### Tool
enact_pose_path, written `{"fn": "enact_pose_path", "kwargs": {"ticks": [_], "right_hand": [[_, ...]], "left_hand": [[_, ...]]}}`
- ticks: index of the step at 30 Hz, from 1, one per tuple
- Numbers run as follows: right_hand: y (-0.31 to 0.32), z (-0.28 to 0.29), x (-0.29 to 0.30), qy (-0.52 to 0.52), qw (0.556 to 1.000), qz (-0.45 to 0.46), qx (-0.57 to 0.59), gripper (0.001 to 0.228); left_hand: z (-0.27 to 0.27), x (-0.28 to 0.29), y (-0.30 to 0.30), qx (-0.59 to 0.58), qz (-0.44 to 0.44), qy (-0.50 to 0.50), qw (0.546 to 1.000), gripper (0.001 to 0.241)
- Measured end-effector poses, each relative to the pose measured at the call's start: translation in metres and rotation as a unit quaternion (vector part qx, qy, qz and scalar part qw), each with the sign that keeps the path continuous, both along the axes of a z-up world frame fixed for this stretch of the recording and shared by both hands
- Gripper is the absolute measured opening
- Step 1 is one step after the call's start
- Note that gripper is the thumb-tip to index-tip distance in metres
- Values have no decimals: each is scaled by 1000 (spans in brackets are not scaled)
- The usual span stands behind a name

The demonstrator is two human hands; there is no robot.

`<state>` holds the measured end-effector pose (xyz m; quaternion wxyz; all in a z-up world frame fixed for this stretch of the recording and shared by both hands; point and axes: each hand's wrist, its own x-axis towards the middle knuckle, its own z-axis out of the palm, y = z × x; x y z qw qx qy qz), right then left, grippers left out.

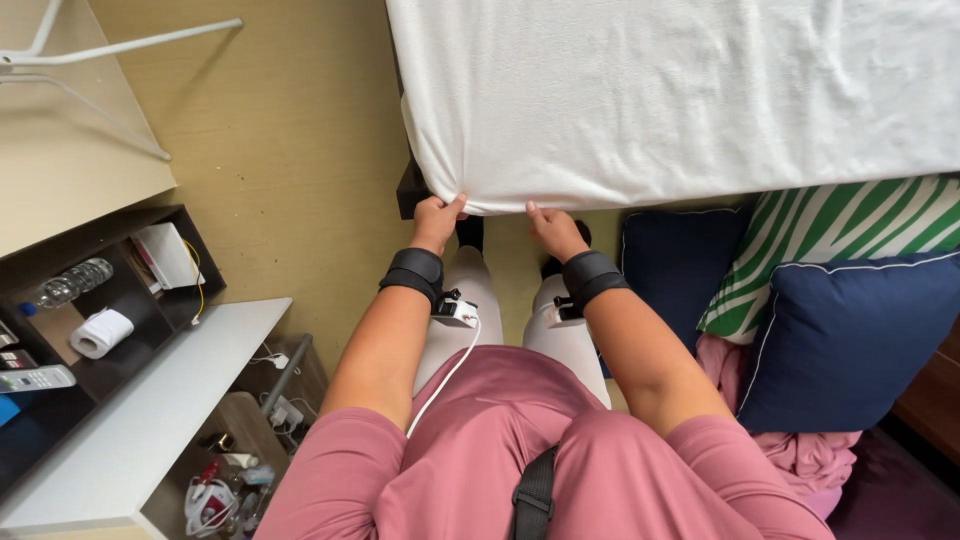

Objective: The person smooths and tucks a white fitted sheet onto a mattress. They pull the sheet taut across the surface and tuck the edges under the mattress at multiple points around the bed.

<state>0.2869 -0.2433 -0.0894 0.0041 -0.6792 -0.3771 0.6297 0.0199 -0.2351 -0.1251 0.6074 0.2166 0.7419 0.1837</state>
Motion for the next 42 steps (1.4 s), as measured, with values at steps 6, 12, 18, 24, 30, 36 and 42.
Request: {"fn": "enact_pose_path", "kwargs": {"ticks": [6, 12, 18, 24, 30, 36, 42], "right_hand": [[-2, 11, -7, 84, 963, -205, -153, 60], [25, 62, -12, 241, 880, -369, -176, 40], [24, 69, -19, 262, 847, -437, -153, 30], [25, 52, -30, 133, 828, -533, -109, 10], [26, 74, -23, 146, 860, -481, -90, 12], [36, 131, -26, 181, 862, -468, -71, 12], [37, 166, -28, 208, 863, -457, -44, 16]], "left_hand": [[28, 3, -1, 32, 8, -68, 997, 29], [64, 0, 12, 60, -40, -93, 993, 28], [109, -3, 23, 126, -142, -33, 981, 32], [109, -8, 23, 95, -111, -108, 983, 36], [-3, -42, -42, -15, -228, -99, 969, 30], [-66, -1, -57, 252, -153, 77, 952, 65], [-56, 6, -18, -56, -8, -137, 989, 63]]}}
